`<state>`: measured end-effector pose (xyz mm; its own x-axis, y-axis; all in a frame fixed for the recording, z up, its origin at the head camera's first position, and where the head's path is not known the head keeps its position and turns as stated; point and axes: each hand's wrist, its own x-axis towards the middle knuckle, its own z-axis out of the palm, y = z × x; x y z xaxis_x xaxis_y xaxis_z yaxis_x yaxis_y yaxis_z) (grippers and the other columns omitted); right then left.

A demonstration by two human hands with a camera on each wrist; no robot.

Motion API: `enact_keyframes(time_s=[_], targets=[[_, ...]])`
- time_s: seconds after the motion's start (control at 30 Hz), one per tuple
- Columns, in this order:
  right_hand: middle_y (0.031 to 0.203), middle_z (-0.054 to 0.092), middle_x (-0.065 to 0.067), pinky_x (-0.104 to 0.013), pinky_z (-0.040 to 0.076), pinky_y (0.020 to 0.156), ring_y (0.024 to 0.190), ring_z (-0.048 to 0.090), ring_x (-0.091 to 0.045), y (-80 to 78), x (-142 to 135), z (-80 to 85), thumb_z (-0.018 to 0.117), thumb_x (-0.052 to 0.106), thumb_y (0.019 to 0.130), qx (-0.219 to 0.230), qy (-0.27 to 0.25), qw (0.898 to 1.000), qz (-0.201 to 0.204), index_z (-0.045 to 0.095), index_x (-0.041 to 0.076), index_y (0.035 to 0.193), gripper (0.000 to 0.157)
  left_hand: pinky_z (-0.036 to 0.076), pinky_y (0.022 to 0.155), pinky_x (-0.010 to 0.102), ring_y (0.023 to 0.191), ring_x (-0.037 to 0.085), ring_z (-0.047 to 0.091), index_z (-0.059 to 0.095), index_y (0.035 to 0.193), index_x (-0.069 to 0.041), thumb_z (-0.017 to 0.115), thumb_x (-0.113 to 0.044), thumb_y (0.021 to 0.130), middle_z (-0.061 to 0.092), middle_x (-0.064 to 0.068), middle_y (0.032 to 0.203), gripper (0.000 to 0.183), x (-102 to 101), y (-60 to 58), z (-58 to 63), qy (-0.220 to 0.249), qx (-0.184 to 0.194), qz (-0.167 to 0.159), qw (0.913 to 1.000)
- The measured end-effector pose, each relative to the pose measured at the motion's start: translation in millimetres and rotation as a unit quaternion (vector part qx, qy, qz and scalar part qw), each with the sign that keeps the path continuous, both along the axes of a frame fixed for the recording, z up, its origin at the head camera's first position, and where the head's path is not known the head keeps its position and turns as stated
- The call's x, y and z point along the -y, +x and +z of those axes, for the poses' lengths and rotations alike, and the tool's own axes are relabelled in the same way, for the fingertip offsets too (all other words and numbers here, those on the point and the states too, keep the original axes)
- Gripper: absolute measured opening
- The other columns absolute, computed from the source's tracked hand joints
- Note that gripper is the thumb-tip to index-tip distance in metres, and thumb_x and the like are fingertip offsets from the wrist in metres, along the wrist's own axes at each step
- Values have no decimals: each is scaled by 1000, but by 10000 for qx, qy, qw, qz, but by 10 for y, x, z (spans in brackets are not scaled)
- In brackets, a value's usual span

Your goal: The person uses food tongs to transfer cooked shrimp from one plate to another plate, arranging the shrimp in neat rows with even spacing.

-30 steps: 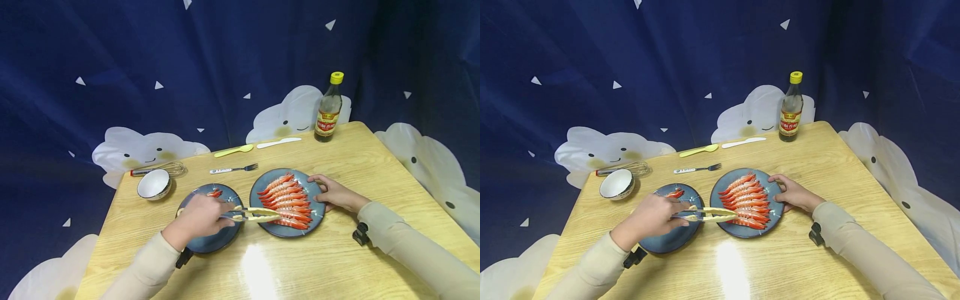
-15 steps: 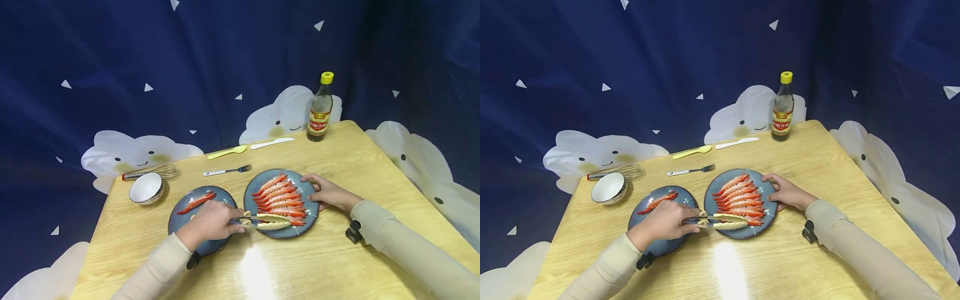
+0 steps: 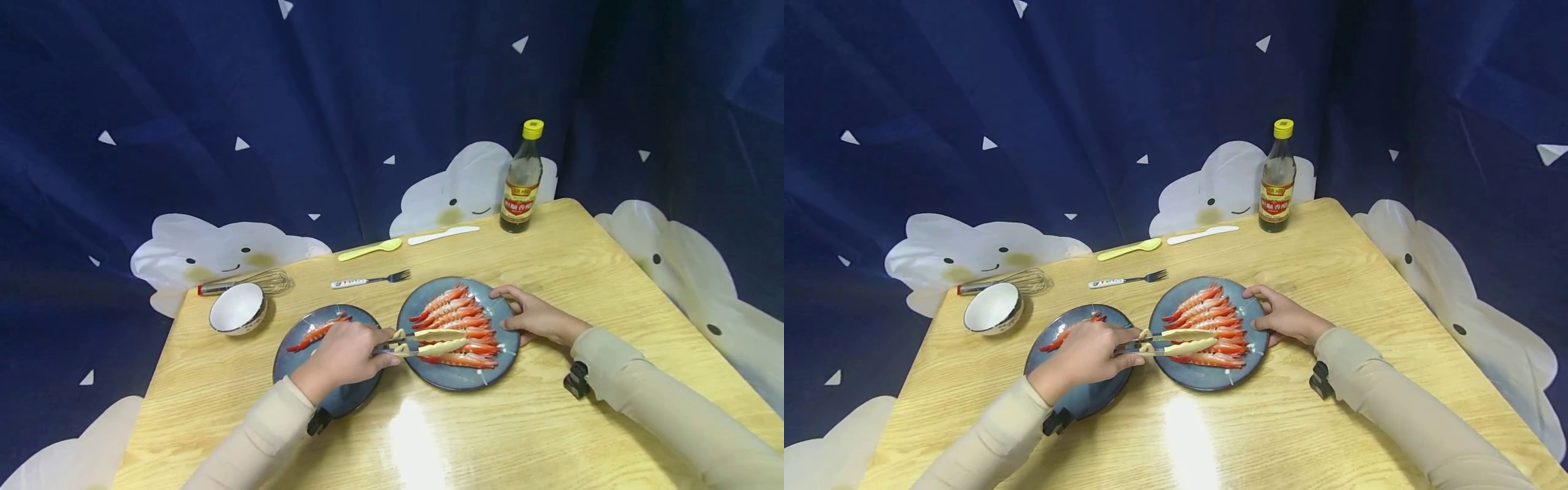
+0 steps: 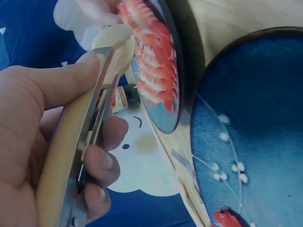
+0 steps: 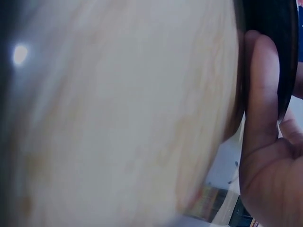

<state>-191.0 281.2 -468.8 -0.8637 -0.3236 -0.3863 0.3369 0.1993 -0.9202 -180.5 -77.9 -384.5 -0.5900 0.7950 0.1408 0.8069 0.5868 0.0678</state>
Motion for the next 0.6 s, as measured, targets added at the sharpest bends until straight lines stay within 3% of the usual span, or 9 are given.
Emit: enact_keyframes(time_s=[0.43, 0.6], targets=[[110, 48, -23, -47, 47, 56, 78, 60, -34, 1, 2, 6, 52, -4, 82, 40, -22, 10000, -2, 27, 18, 129, 59, 36, 42, 27, 58, 10, 56, 64, 105, -20, 59, -49, 76, 65, -4, 78, 41, 15, 40, 23, -75, 146, 0, 9999], [112, 47, -23, -47, 47, 56, 79, 60, -34, 2, 8, 11, 53, -4, 81, 58, 8, 10000, -10, 27, 18, 129, 59, 36, 44, 25, 56, 5, 54, 65, 105, -21, 58, -49, 76, 65, -6, 76, 41, 47, 75, 53, -34, 466, -164, 9988]])
